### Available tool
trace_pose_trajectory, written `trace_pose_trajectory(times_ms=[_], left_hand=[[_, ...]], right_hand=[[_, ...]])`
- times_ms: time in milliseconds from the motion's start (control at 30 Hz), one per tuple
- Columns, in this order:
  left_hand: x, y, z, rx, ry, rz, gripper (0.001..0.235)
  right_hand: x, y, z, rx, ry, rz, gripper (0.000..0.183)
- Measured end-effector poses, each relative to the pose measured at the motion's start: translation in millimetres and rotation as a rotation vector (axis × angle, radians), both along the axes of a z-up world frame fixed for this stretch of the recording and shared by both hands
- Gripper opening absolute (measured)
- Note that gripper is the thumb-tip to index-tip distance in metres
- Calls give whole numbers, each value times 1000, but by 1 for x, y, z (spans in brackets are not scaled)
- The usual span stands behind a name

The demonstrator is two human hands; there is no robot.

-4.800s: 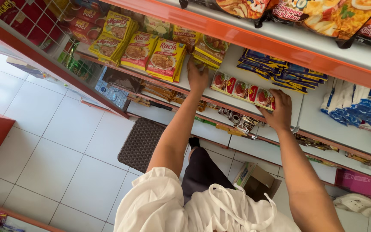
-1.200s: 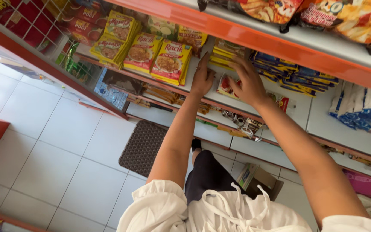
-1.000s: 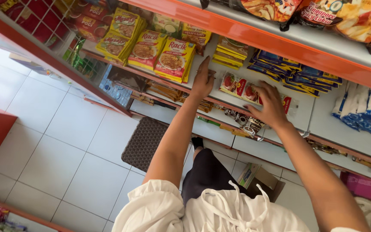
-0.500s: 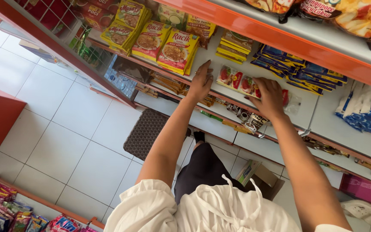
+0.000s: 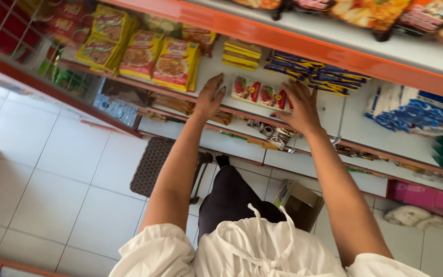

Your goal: The person arranges yellow snack packets on a store shelf, repeatedly picking them up and placing them back to align them. The person also adjusts other packets on the same shelf.

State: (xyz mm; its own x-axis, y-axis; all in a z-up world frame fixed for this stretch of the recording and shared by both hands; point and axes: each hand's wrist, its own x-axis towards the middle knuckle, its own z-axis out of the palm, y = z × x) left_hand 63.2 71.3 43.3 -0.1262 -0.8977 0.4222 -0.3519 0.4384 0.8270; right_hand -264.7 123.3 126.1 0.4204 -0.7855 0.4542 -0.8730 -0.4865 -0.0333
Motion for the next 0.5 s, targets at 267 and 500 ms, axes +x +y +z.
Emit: trace_pose_trajectory(times_ms=[267,500], left_hand=[[0,2,18,37,-73,-67,67],[2,5,28,60,-107,-76,63]], right_hand=[[-61,36,-56,-27,-697,-335,63],[-63,39,-85,86,-904,-339,62]])
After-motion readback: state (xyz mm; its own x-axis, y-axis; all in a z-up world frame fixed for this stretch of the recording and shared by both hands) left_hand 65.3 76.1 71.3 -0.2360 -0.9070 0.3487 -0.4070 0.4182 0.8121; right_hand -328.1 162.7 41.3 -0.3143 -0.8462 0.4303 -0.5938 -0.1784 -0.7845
